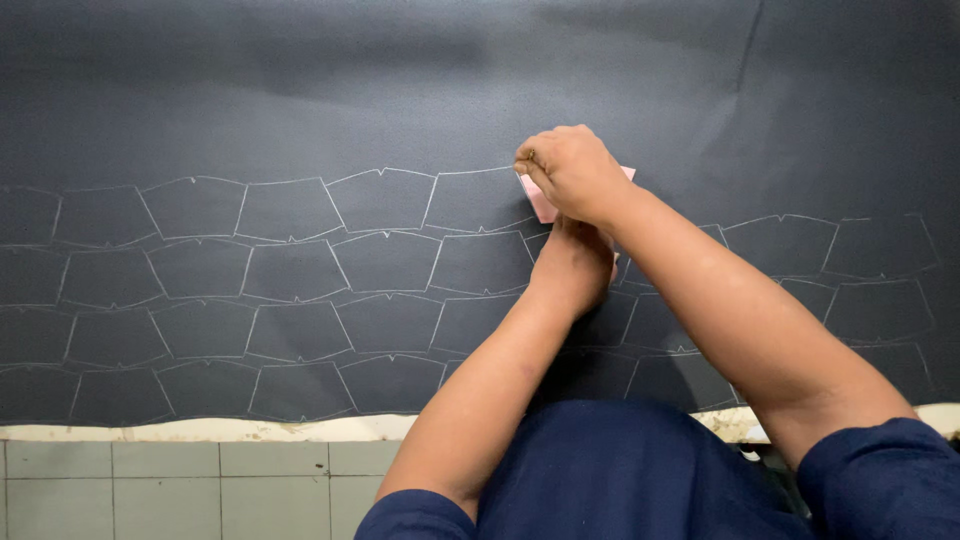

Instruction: The person places a pink paper pattern on a large piece of dark fabric laid on a table and traces its outline with a pencil. They repeat this process multiple times across the fabric surface.

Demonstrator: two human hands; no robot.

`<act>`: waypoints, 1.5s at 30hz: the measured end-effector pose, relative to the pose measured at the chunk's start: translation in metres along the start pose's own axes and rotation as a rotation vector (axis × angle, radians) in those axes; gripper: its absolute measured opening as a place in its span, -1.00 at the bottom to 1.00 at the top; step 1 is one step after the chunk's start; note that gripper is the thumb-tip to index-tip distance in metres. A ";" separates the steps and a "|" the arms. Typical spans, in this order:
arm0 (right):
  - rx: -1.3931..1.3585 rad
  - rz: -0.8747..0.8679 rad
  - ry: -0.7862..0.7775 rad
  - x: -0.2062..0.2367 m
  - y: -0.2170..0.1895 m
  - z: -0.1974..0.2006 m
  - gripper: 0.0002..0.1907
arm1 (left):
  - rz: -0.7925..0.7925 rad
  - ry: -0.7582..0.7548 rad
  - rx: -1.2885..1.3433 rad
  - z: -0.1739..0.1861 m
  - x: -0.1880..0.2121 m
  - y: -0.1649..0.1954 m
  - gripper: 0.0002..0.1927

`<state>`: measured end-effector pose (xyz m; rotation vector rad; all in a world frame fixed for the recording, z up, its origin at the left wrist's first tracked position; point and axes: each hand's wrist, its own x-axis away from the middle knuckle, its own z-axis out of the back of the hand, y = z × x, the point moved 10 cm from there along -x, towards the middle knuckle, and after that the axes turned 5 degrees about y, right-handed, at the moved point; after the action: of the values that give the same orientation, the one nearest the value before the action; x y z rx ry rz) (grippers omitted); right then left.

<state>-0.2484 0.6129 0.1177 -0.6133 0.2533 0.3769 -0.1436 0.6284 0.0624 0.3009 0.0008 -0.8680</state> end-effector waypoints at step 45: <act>0.169 -0.374 -0.005 0.079 0.079 0.083 -0.77 | 0.091 0.249 0.148 0.046 0.006 -0.029 -0.52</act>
<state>-0.2001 0.7431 0.1164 -0.4805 0.1588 -0.0034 -0.1671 0.5947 0.0980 0.5427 0.1530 -0.7369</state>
